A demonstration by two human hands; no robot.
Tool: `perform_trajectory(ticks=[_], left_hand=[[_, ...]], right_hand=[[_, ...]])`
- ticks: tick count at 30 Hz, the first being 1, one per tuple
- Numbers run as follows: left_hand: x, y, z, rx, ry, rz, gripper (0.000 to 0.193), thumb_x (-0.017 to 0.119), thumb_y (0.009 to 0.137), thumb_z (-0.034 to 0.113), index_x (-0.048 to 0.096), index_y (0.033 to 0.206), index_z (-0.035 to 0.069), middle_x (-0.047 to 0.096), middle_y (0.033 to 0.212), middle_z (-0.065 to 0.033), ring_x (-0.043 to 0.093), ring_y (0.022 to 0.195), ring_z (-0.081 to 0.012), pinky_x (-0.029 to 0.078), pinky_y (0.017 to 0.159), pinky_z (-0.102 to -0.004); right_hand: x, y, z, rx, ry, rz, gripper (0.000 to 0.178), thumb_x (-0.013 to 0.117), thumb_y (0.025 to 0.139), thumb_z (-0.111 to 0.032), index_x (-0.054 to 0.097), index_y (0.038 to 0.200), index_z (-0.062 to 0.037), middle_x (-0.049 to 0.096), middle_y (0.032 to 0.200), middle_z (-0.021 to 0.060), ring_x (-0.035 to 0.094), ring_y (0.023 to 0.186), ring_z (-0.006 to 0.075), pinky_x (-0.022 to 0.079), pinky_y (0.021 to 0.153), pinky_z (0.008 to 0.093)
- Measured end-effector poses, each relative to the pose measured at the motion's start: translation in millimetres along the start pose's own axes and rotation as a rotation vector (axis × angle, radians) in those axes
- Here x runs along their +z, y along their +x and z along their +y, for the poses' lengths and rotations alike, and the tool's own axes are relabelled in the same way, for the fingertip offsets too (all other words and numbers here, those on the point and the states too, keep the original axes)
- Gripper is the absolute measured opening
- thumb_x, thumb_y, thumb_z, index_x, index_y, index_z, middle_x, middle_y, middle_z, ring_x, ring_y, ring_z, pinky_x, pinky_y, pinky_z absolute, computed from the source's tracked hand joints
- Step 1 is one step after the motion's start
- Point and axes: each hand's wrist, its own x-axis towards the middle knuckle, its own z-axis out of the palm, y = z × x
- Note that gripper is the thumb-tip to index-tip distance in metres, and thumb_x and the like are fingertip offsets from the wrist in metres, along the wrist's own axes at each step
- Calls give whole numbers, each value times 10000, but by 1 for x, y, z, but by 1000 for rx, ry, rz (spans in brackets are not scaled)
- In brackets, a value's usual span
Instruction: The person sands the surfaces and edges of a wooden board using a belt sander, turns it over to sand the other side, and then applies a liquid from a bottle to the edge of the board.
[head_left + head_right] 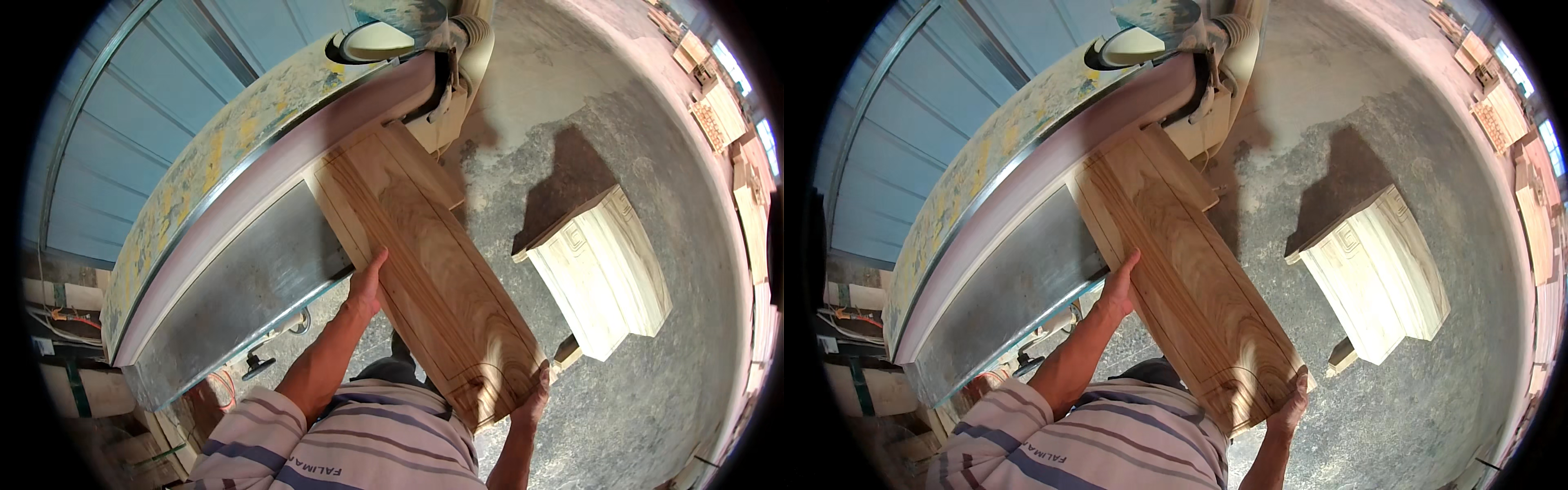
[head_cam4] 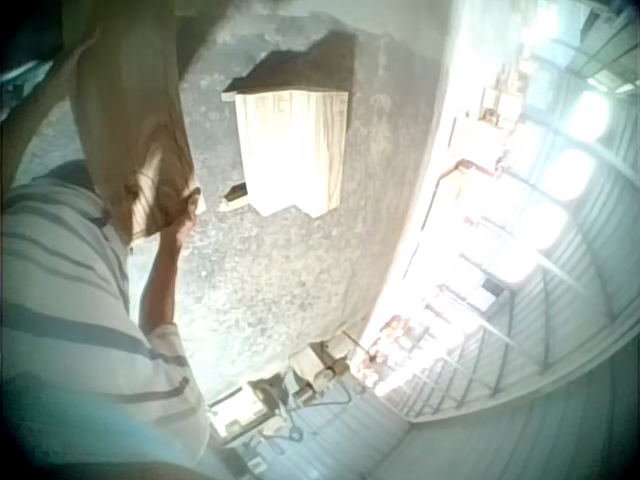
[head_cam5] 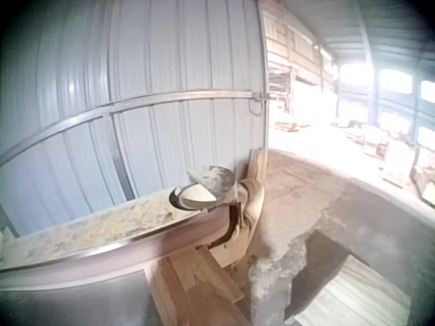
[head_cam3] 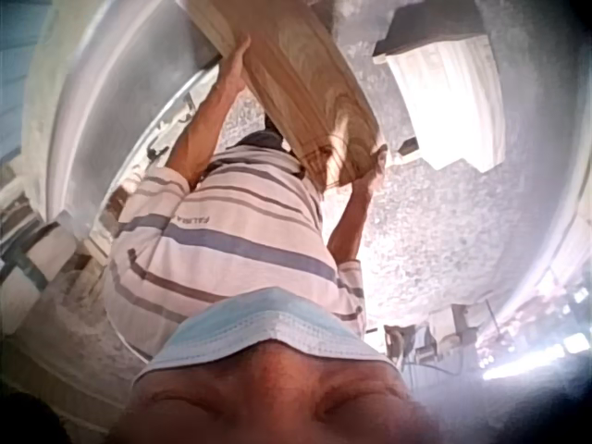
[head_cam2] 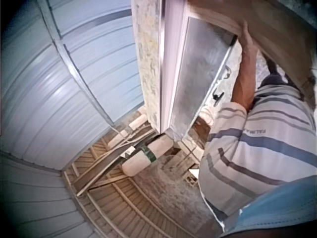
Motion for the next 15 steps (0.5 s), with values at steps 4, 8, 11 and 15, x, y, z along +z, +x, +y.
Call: perform_trajectory(ticks=[4, 8, 11, 15], left_hand=[[-5, 5, -4, -2, -23, -17, 750, 720, 736, 418, 387, 1313, 74, 462, 1289, -103, 445, 1180, -279, 385, 960, -485], [-7, 9, -6, 13, -9, -10, 746, 720, 737, 419, 390, 1311, 76, 470, 1281, -96, 449, 1175, -273, 385, 962, -477], [-7, 9, -6, 13, 15, 8, 742, 719, 737, 418, 391, 1311, 80, 470, 1280, -96, 445, 1178, -276, 386, 961, -477], [2, 0, -2, 22, 19, 16, 755, 724, 730, 413, 380, 1321, 92, 450, 1303, -98, 432, 1189, -287, 381, 958, -500]], right_hand=[[-3, 1, -1, 40, -41, 29, 608, 472, 899, -440, 354, 1367, -71, 407, 1337, 108, 493, 1139, 261, 441, 928, 399], [-3, 2, 2, 11, -6, 37, 584, 464, 907, -421, 363, 1361, -67, 413, 1331, 113, 488, 1144, 263, 447, 922, 395], [5, -3, -3, 9, 6, 39, 582, 471, 906, -414, 367, 1355, -58, 428, 1316, 117, 491, 1141, 266, 454, 914, 394], [8, -6, -6, 21, 1, 32, 573, 482, 903, -401, 391, 1334, -34, 452, 1289, 129, 498, 1132, 270, 449, 924, 394]])
